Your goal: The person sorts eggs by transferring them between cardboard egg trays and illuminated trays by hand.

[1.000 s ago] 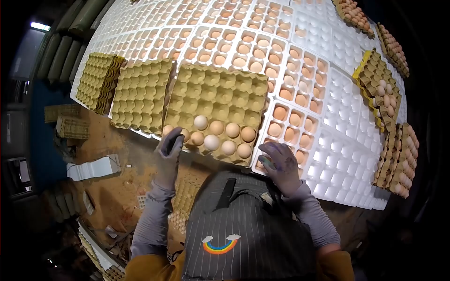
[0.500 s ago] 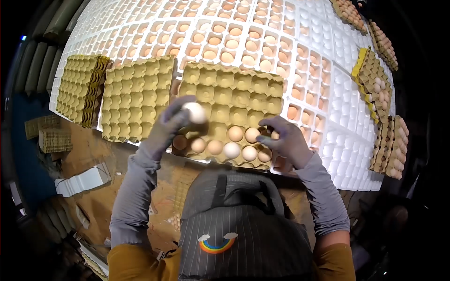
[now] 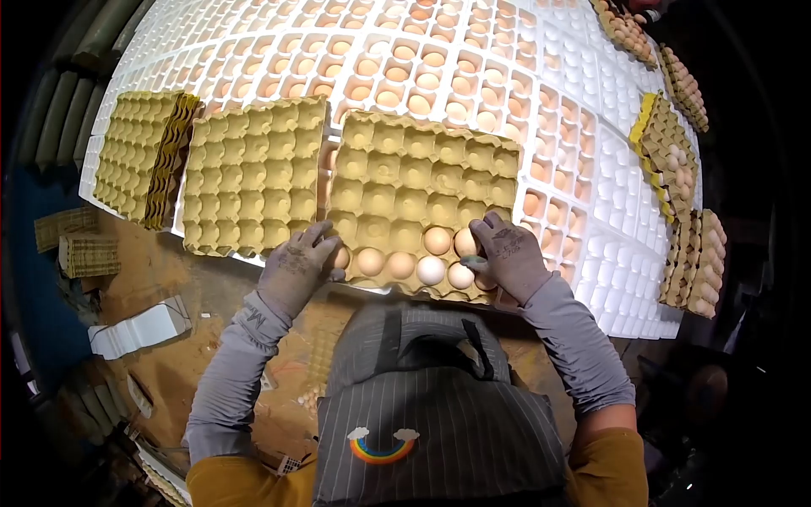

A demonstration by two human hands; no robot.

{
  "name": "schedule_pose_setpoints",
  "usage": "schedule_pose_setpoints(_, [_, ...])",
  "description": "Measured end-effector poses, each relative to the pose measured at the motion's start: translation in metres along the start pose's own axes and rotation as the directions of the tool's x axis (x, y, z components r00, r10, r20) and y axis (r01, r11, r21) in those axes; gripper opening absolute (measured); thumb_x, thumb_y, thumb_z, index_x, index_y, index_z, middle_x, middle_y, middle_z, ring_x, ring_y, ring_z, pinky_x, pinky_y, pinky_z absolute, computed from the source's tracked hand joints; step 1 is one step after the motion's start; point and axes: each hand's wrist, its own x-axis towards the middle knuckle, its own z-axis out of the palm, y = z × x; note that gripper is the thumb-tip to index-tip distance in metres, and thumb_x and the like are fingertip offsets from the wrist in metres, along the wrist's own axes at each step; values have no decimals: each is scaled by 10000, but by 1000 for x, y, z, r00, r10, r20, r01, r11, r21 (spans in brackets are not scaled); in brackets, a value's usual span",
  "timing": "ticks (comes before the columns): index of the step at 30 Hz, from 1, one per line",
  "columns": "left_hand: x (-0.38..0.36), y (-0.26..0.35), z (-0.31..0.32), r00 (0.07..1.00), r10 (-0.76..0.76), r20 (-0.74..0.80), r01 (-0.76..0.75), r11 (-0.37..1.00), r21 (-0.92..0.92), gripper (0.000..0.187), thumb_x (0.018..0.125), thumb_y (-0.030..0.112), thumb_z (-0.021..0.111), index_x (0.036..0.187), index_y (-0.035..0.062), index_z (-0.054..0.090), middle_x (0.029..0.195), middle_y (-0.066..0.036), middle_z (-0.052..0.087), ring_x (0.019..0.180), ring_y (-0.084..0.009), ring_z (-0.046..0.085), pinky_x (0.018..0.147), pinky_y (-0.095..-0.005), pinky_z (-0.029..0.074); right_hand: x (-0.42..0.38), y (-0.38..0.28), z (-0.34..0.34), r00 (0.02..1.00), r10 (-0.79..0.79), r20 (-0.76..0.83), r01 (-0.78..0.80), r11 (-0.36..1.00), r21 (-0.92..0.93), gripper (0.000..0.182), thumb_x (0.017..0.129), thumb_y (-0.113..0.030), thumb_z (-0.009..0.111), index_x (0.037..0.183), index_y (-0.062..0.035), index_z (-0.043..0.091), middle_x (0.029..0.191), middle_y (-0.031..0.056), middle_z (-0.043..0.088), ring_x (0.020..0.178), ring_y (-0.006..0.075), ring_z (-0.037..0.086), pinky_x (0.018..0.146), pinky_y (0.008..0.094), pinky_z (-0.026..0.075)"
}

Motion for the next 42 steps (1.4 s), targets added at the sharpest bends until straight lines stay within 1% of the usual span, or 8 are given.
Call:
schedule_pose_setpoints(7, [-14, -6, -33, 909, -251, 332, 330, -52, -943, 334, 935, 85, 621, 1265, 36, 612, 1157, -84, 631, 999, -157, 645, 739, -266, 567, -6, 9, -33, 971, 64, 230, -225, -78, 971, 625, 788, -219, 719, 1368, -90, 523, 1272, 83, 599, 961, 189, 639, 912, 315, 504])
schedule_pose_setpoints(9, [-2, 5, -18, 985, 15, -175, -127, 747, -653, 390, 936, 100, 636, 1321, 78, 580, 1273, -139, 600, 1060, -241, 646, 841, -344, 569, -6, -6, -36, 991, -48, 122, -131, -362, 923, 674, 773, -166, 698, 1406, -98, 479, 1342, 109, 548, 965, 198, 647, 928, 319, 506])
schedule_pose_setpoints(15, [16, 59, 6, 993, 102, -67, -80, 959, 273, 408, 836, 184, 694, 1241, 197, 654, 1469, -127, 453, 1078, -287, 595, 871, -359, 547, 23, -37, -26, 994, -76, -73, 93, 958, 273, 437, 862, -302, 726, 1251, -159, 586, 1410, 122, 448, 1220, 322, 545, 988, 447, 491])
schedule_pose_setpoints(22, [5, 34, -1, 994, -25, -105, -10, 950, -313, 376, 895, 252, 659, 1261, 168, 636, 1452, -121, 457, 1029, -226, 604, 739, -327, 549, 30, -52, -15, 989, -142, 41, 148, 956, -254, 338, 894, -272, 645, 1175, -91, 589, 1546, 162, 296, 1327, 429, 409, 973, 482, 474])
schedule_pose_setpoints(25, [-8, 36, -30, 938, -105, 331, 308, -189, -932, 661, 971, 640, 472, 1298, 71, 548, 1215, -134, 616, 940, -229, 669, 720, -310, 578, 33, -48, -13, 979, -191, 73, 204, 934, -295, 438, 942, -348, 633, 1261, -54, 579, 1571, 183, 279, 1358, 480, 385, 1030, 521, 440])
schedule_pose_setpoints(29, [-13, 46, -20, 927, 30, 373, 337, -502, -797, 748, 894, 752, 409, 1204, 85, 548, 1208, -121, 606, 906, -253, 663, 641, -374, 572, 13, -37, -20, 980, -129, -154, 136, 990, 33, 402, 869, -299, 686, 1209, -102, 598, 1509, 169, 361, 1302, 383, 457, 972, 486, 481])
schedule_pose_setpoints(33, [-8, 63, -12, 930, 14, 368, 350, -343, -872, 679, 927, 697, 450, 1199, 83, 555, 1163, -133, 628, 876, -263, 650, 596, -355, 520, -39, -17, -22, 956, 97, 277, -210, -438, 874, 548, 921, -467, 671, 1296, -76, 585, 1282, 111, 583, 1086, 242, 621, 930, 393, 514])
schedule_pose_setpoints(42, [32, 132, 8, 871, 296, 391, 486, -411, -771, 646, 952, 438, 629, 1433, 76, 394, 1245, -107, 593, 971, -213, 644, 790, -332, 561, -129, 20, 20, 941, 294, -166, 286, -432, 855, 540, 978, -78, 594, 1462, -63, 356, 1438, 164, 489, 1224, 300, 594, 951, 393, 553])
